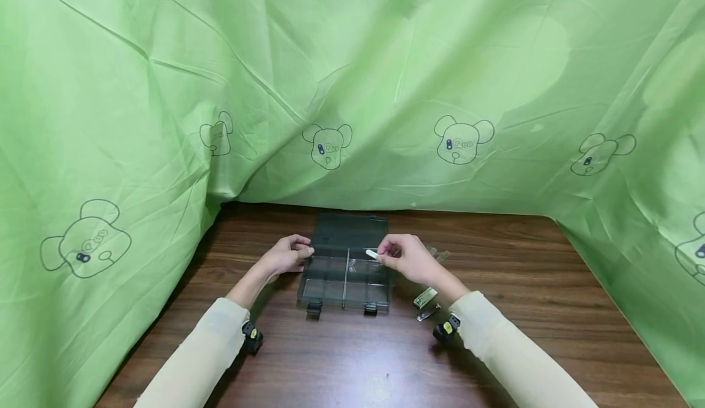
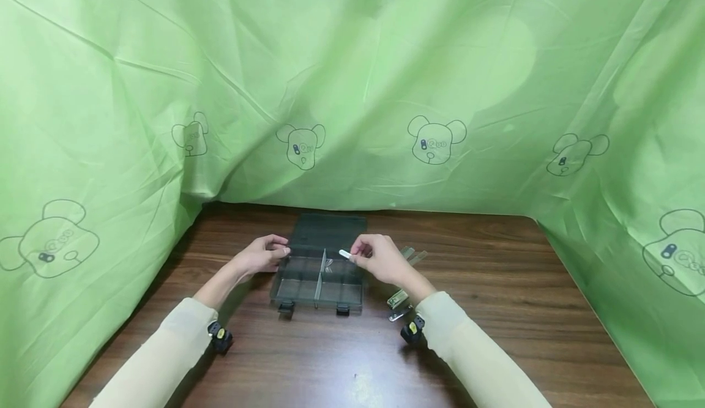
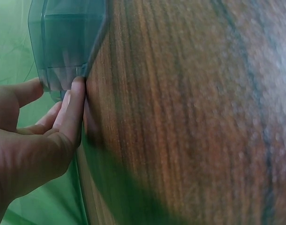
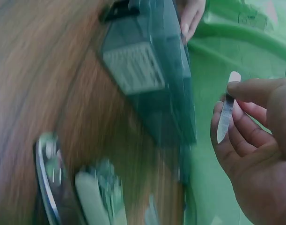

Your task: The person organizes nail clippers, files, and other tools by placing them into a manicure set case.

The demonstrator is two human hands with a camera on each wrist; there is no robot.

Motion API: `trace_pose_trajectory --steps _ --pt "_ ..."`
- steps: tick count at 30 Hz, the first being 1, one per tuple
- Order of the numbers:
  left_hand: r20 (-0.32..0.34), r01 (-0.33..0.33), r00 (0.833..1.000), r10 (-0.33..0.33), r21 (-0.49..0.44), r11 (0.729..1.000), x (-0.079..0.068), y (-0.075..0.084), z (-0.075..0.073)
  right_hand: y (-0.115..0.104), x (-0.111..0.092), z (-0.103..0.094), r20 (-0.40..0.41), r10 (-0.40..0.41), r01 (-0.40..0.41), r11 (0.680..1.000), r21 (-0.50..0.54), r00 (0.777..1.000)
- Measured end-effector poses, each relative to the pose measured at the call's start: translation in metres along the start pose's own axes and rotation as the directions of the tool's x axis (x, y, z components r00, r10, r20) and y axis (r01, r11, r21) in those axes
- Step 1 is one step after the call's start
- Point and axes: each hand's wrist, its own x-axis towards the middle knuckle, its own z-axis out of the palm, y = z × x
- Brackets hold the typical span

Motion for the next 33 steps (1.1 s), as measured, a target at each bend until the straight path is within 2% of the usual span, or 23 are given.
trace_pose_trajectory --steps 7,14,23,33 --pt "0.014 0.014 1.000 -0.014 -0.011 1.000 -0.002 -0.006 0.004 -0.011 0.004 0.025 0.067 -0.012 0.010 0.999 0.034 0.998" --pt "0.012 -0.002 1.000 0.002 -0.014 1.000 -0.002 -0.004 0.001 -0.022 0.007 0.040 0.095 -0.040 0.035 0.998 0.049 0.995" --pt "0.009 0.005 1.000 -0.004 -0.016 1.000 0.001 -0.001 -0.002 -0.022 0.004 0.047 0.135 -0.047 0.046 0.999 0.011 0.990" --pt "0.009 0.013 1.000 -0.013 -0.011 1.000 0.003 -0.001 -0.003 -0.020 -0.002 0.046 0.170 -0.135 0.148 0.987 -0.067 0.976"
